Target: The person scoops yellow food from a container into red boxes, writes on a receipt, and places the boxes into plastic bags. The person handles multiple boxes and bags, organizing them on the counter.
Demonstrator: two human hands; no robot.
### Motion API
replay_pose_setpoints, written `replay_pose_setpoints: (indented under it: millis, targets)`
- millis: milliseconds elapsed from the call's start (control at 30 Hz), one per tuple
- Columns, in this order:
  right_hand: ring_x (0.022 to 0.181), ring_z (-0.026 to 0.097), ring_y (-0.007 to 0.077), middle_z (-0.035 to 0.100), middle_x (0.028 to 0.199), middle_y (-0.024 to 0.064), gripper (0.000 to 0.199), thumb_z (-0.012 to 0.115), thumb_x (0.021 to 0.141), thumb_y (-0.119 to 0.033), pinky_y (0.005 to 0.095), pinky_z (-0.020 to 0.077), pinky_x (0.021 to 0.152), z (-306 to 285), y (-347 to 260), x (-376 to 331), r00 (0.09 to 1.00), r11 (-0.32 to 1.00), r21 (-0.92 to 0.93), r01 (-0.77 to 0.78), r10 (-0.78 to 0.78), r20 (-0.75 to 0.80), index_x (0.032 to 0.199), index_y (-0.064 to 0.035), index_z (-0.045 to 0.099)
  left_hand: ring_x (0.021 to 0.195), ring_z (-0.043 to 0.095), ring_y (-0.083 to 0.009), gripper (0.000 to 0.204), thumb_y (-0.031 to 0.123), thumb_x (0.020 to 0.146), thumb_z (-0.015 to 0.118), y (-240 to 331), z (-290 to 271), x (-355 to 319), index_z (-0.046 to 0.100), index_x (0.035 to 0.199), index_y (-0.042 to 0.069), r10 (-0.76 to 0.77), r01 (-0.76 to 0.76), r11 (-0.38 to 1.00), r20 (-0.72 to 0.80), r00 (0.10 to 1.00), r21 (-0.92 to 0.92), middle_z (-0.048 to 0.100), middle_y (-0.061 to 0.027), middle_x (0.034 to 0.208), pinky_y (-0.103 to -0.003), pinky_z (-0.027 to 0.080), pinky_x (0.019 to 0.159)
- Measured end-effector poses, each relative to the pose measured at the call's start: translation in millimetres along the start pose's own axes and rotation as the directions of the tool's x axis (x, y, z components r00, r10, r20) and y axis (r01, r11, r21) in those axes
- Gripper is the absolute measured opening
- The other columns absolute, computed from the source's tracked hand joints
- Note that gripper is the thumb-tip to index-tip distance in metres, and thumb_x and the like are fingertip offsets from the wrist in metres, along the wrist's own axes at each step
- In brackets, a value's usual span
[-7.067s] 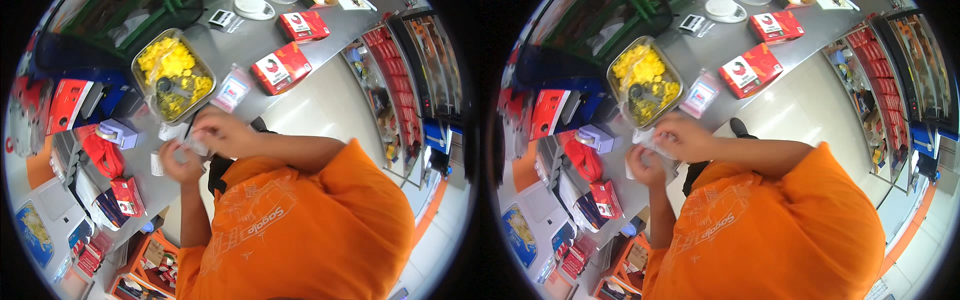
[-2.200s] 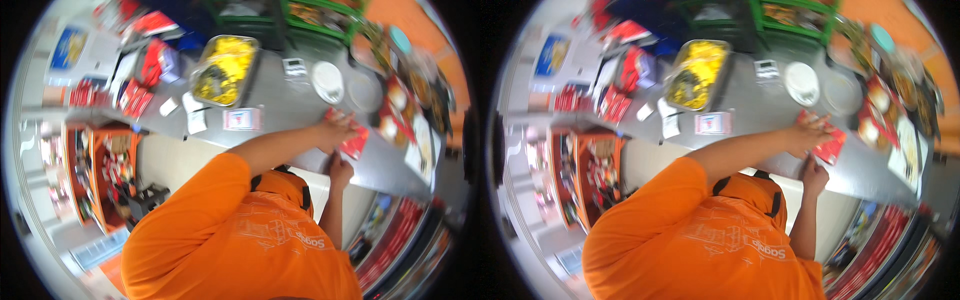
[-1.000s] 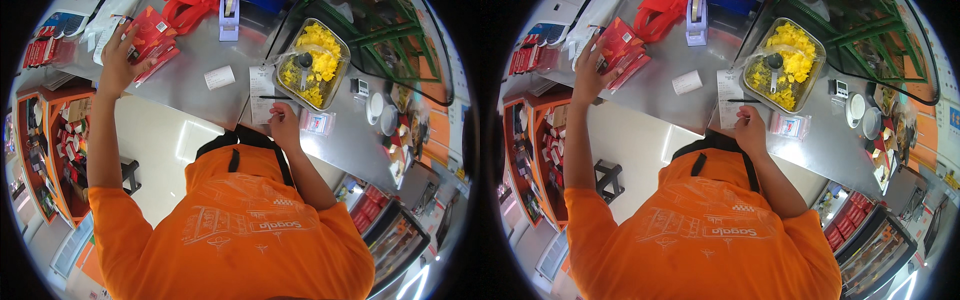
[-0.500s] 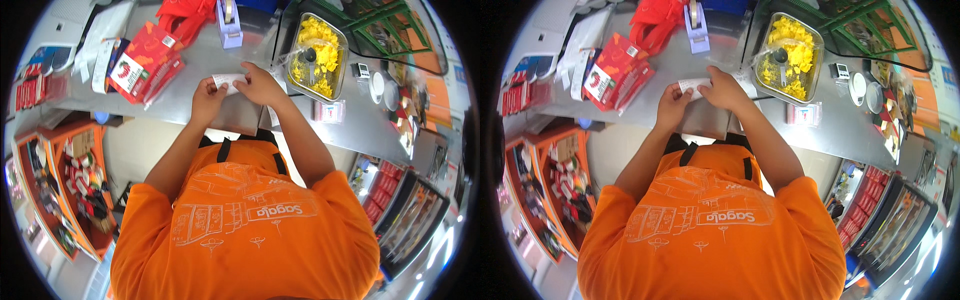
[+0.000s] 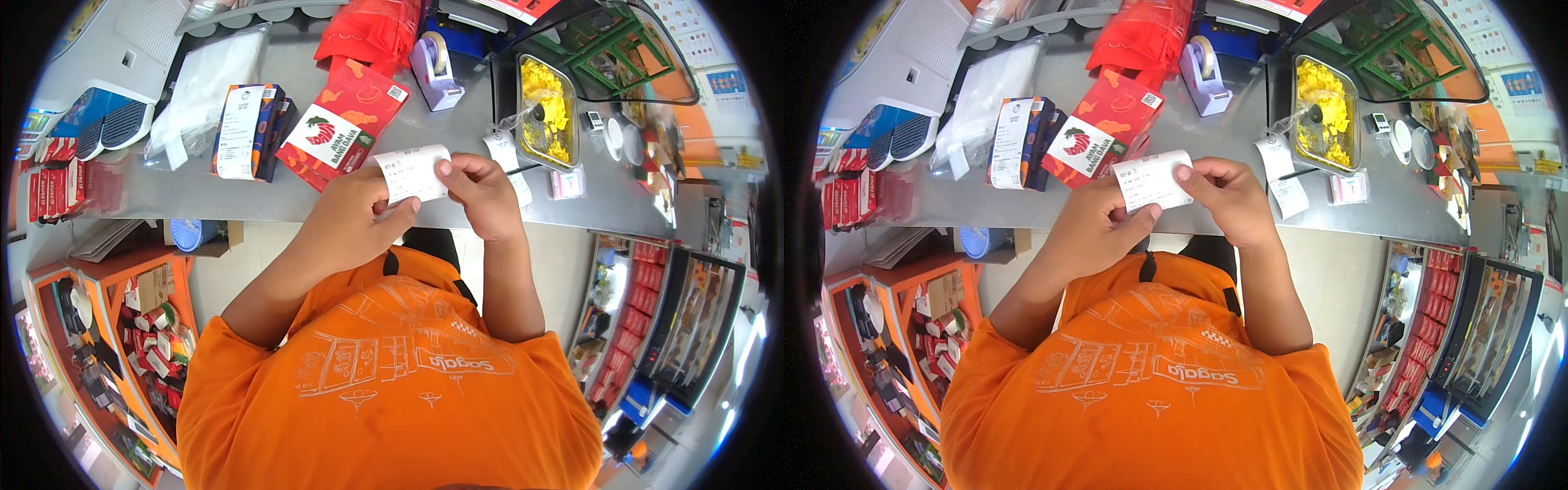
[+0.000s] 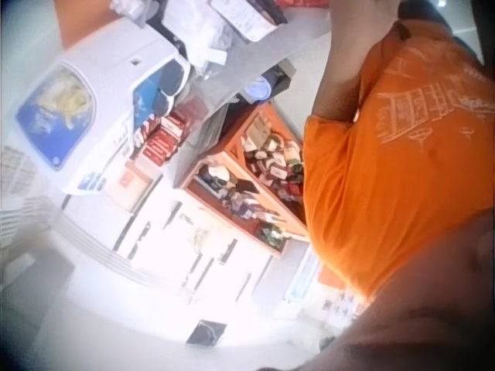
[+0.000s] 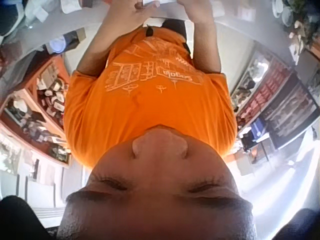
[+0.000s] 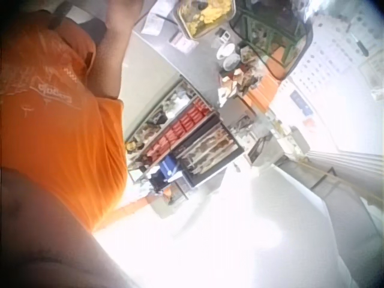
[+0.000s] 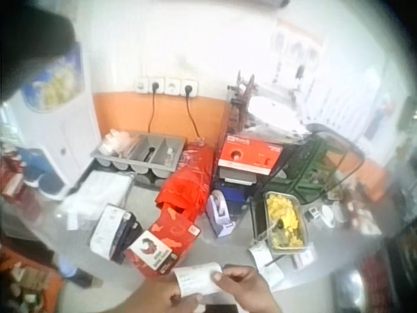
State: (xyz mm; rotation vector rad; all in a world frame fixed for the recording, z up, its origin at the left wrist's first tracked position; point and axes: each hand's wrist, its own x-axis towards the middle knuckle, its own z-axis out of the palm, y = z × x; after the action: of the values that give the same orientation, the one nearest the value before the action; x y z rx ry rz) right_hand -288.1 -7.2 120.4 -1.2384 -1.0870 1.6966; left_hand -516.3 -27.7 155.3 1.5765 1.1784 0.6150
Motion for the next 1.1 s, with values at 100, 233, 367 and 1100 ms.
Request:
replay_pose_setpoints:
  millis: [100, 233, 367, 1100]
  targets:
    - [0.077, 0.053, 0.0058, 0.066, 0.092, -0.0022, 0.021, 0.075, 0.097, -0.021, 0.0238, 0.043, 0.071, 40.4, -6.6, 10.0, 0.932, 0.935, -0.067, 0.348, -0.353, -0.083, 0.092, -0.0003, 0.076, 0.092, 0.062, -0.0261, 0.029, 0.022, 0.087, 0.077, -19.9, -19.0, -11.3, 0.075, 0.112, 0.009, 0.362, -0.331, 0.929, -0.221, 0.906, 0.164, 0.064, -0.014, 0.105, -0.032, 0.051, 0.069]
    - [0.085, 0.061, 0.008, 0.069, 0.103, 0.0036, 0.017, 0.071, 0.099, -0.015, 0.0237, 0.0484, 0.079, 71.3, -19.9, 25.4, 0.917, 0.899, 0.186, 0.397, -0.384, -0.105, 0.105, 0.001, 0.07, 0.106, 0.064, -0.0222, 0.03, 0.018, 0.085, 0.079, -17.9, -44.6, 2.6, 0.073, 0.111, 0.005, 0.697, -0.627, 0.712, -0.207, 0.687, 0.316, 0.066, -0.0143, 0.12, -0.03, 0.052, 0.082]
    - [0.095, 0.068, 0.0128, 0.072, 0.107, 0.0085, 0.02, 0.065, 0.102, -0.012, 0.0285, 0.0562, 0.085, 84.9, -21.7, 50.8, 0.921, 0.831, 0.397, 0.389, -0.34, -0.19, 0.117, 0.0005, 0.059, 0.096, 0.063, -0.0087, 0.024, 0.01, 0.092, 0.073, -48.2, -52.3, -8.1, 0.065, 0.112, 0.0, 0.345, -0.366, 0.919, -0.146, 0.927, -0.149, 0.069, -0.0033, 0.107, -0.026, 0.05, 0.085]
    - [0.089, 0.064, 0.0219, 0.06, 0.113, 0.0139, 0.037, 0.079, 0.085, -0.025, 0.0347, 0.0534, 0.083, 50.3, 15.5, 96.6, 0.804, 0.516, -0.847, 0.127, -0.554, -0.217, 0.118, -0.009, 0.074, 0.127, 0.056, -0.0359, 0.04, 0.009, 0.091, 0.067, -76.6, -64.2, 22.8, 0.063, 0.13, 0.005, 0.495, -0.233, 0.765, -0.317, 0.809, 0.6, 0.057, -0.0192, 0.142, -0.045, 0.044, 0.107]
